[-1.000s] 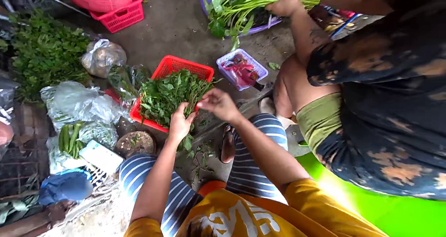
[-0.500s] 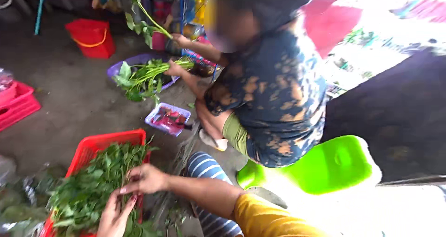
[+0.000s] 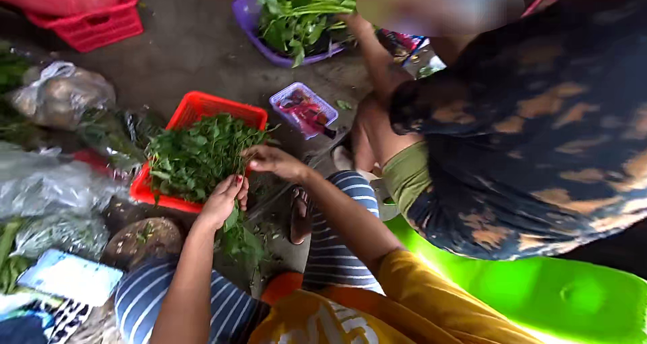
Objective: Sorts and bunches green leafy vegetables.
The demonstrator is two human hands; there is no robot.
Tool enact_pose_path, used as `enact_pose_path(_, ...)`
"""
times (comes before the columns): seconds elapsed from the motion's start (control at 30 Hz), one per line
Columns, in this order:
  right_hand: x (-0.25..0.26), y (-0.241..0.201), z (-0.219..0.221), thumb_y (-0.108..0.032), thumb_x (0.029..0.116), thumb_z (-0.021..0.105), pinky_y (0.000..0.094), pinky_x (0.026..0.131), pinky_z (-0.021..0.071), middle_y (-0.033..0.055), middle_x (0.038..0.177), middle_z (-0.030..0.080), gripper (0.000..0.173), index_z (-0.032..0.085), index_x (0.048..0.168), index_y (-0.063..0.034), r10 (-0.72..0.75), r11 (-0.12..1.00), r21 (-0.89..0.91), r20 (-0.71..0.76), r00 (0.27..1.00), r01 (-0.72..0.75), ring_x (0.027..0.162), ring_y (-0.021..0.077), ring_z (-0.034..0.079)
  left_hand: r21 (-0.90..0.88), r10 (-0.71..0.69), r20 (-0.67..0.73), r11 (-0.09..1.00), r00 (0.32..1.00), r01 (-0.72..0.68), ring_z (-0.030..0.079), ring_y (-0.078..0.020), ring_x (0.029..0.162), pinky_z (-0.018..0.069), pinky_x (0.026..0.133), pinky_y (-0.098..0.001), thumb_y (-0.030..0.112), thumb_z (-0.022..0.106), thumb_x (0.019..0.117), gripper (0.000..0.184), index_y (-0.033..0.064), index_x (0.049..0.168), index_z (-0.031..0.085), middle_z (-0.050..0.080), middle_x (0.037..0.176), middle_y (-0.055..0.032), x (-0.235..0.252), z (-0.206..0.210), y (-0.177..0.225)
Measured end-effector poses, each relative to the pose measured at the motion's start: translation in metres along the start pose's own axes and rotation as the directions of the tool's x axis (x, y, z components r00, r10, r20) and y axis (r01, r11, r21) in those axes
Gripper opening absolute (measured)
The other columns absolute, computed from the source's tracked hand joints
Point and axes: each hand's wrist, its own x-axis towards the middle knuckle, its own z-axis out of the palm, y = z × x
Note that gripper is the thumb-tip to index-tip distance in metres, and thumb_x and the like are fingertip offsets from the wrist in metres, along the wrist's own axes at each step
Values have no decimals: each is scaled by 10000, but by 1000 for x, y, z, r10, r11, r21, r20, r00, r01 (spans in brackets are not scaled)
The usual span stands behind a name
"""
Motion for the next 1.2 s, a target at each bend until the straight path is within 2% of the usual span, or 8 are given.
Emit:
enact_pose_path(0.1,21,3,-48,-263,1045,590,457,940,550,188,1219,670,398,596,1323,22,102,964,-205,-301,948,-169,1076,263,667,362,-24,-113,930,993,63,554,-111,659,527,657,-298,196,325,1135,323,-10,1149,574,529,810,-40,7,-17,-13)
enact_pose_path(0.23,37,21,-144,-207,1035,579,478,977,536,215,1174,691,334,638,1244,47,-147,842,-468,-676,722,-267,1082,302,681,666,-41,-206,726,978,170,651,-447,1008,493,929,-623,194,336,1130,388,-21,1425,466,643,1060,-299,5,-30,-14)
enact_pose_path(0.4,29,54,-203,-197,963,653,647,1064,432,326,1410,529,438,607,1325,44,12,584,-454,-824,567,-673,1321,502,505,805,-100,-229,540,968,246,647,-502,1096,488,947,-659,226,346,1132,395,6,1440,458,658,1118,-320,-3,-37,-20)
enact_pose_path(0.5,34,64,-208,-201,948,663,648,1079,417,296,1477,480,434,625,1332,-1,47,474,-489,-816,575,-732,1401,495,413,852,-146,-241,442,960,281,641,-483,1136,499,946,-645,249,331,1134,394,7,1408,479,645,1182,-303,-1,-36,-27)
enact_pose_path(0.6,47,70,-207,-149,945,650,635,1057,438,292,1389,555,355,658,1258,18,11,435,-596,-747,665,-675,1342,476,488,865,-194,-237,403,952,297,633,-467,1163,501,962,-631,262,319,1136,410,6,1416,475,620,1248,-296,1,-35,-36)
enact_pose_path(0.93,68,80,-137,-101,898,704,690,1024,425,323,1446,488,501,583,1360,49,177,356,-735,-553,814,-577,1354,516,454,852,-222,-229,426,948,305,649,-471,1105,499,948,-635,234,336,1132,394,-6,1412,475,655,1138,-293,-3,-35,-38)
enact_pose_path(1.07,76,56,-111,-80,934,633,585,1009,500,262,1409,532,376,616,1298,12,-48,463,-757,-541,840,-461,1292,434,549,830,-246,-274,427,930,358,631,-495,1154,476,975,-657,242,333,1135,401,-19,1391,498,648,1183,-317,-6,-37,-26)
enact_pose_path(1.2,86,96,-80,-146,998,608,634,992,484,302,1231,651,337,633,1270,52,297,643,-523,-502,812,-559,1150,450,640,801,-288,-289,450,913,395,635,-503,1135,485,943,-677,306,344,1133,439,-10,1411,468,649,1174,-311,-5,-38,-26)
